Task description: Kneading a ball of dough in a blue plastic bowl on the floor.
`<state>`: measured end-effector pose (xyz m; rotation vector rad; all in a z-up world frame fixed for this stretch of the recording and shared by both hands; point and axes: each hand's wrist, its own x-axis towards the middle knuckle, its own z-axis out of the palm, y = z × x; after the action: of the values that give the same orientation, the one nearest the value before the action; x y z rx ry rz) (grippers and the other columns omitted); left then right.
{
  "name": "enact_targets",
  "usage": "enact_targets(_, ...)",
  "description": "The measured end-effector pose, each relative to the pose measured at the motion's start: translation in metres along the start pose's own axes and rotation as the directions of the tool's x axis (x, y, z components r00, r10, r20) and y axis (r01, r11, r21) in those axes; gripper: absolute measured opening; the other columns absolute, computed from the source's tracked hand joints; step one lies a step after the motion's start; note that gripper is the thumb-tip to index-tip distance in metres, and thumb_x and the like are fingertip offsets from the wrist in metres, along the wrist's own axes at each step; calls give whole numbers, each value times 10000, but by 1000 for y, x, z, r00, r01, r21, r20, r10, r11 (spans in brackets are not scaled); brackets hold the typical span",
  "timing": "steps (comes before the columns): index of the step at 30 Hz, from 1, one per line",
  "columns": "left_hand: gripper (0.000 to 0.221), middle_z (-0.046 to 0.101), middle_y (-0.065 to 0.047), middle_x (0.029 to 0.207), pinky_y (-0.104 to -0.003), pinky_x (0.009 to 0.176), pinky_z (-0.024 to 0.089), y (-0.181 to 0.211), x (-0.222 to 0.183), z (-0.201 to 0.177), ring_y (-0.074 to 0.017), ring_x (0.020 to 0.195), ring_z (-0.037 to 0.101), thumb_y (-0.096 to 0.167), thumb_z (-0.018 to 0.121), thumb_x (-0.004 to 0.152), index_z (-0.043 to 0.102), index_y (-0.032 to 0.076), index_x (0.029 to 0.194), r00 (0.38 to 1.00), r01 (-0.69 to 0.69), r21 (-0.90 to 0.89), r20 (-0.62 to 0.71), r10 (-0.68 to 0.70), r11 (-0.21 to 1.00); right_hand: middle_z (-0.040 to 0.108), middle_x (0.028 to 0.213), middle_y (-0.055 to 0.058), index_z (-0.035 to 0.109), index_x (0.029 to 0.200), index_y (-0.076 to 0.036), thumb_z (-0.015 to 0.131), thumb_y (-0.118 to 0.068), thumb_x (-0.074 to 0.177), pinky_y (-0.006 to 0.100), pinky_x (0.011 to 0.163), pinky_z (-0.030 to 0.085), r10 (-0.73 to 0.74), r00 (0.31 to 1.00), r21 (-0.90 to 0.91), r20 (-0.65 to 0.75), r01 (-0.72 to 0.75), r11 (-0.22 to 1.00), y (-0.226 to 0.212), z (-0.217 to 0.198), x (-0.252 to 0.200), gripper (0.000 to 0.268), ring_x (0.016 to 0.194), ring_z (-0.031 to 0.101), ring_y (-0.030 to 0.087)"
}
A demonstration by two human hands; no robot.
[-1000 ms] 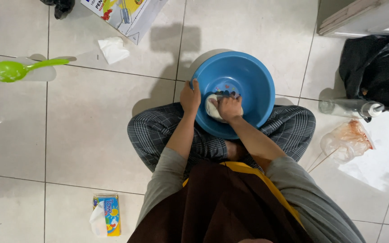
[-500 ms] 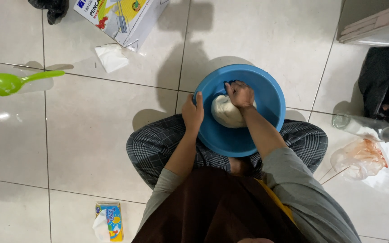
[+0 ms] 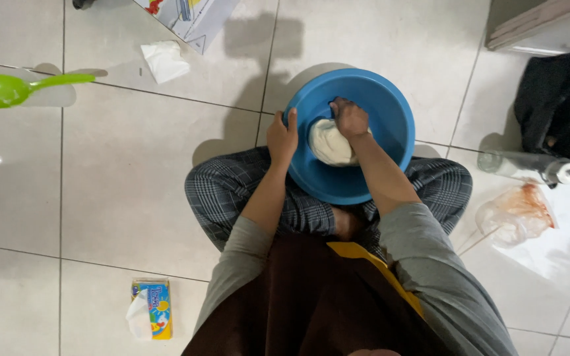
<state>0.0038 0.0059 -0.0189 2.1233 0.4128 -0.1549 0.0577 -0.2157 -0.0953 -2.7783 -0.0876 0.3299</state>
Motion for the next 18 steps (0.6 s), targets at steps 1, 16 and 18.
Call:
enact_targets(1, 738, 697, -241, 906, -514, 666, 564, -1, -1, 0, -373, 784, 727, 649, 360, 1126, 605, -39, 1235, 1000, -5, -9, 2, 5, 1000, 731, 886, 108, 681, 1038, -193, 467, -476, 1110, 541, 739, 603, 3, 1000, -8, -6, -3, 1000, 6, 6, 3, 362, 879, 743, 335)
enact_targets(16, 787, 701, -180, 844, -409, 580, 579, -52, -11, 23, -270, 710, 725, 625, 369, 1145, 508, -103, 1411, 988, -126, 65, -82, 131, 990, 414, 1562, 303, 402, 1574, -69, 304, -665, 1074, 593, 1225, 313, 463, 861, 628, 212, -483, 610, 20, -31, -114, 784, 1478, 354, 464)
enact_targets(18, 709, 717, -217, 833, -419, 553, 584, -50, -18, 20, -316, 703, 734, 542, 453, 1142, 540, -121, 1376, 978, -145, 146, -127, 164, 979, 567, 1461, 222, 631, 1415, -106, 297, -560, 1067, 527, 1173, 391, 659, 683, 724, 315, -622, 298, 34, -22, -82, 663, 1421, 475, 384)
